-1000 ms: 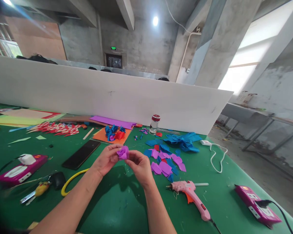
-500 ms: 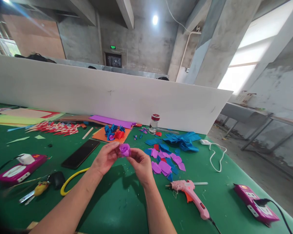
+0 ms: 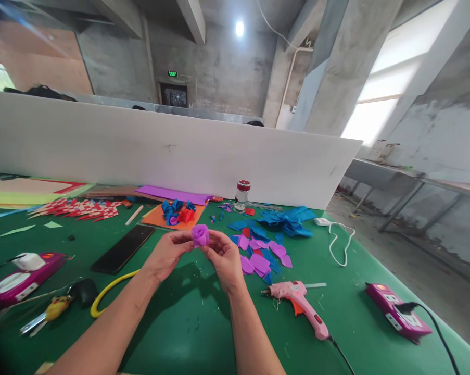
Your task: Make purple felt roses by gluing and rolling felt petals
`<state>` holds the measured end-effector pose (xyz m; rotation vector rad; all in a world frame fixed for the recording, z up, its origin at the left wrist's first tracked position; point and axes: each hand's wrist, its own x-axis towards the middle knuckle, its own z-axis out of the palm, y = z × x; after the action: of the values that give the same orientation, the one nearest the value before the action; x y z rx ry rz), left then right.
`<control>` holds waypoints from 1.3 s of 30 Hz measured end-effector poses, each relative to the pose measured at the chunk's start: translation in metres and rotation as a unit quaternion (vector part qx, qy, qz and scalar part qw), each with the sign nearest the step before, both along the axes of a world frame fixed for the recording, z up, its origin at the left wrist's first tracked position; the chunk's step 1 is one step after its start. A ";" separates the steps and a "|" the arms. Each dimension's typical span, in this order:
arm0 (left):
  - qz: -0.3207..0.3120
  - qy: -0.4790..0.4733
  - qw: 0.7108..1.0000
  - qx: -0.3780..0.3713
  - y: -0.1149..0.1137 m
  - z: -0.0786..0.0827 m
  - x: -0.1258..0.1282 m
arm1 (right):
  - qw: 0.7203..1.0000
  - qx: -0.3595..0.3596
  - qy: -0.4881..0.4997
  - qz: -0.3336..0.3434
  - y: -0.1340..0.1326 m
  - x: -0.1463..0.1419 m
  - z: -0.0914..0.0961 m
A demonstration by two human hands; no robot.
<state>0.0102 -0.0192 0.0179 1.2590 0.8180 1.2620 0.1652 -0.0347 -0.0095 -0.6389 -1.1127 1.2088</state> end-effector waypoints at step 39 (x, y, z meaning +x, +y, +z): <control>0.049 0.024 0.998 0.012 -0.004 0.003 0.007 | 0.999 -0.033 -0.015 0.002 -0.002 0.000 0.004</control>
<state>0.0177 -0.0230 0.0209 1.2854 0.9105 1.3290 0.1657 -0.0365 -0.0053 -0.7075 -1.1019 1.2468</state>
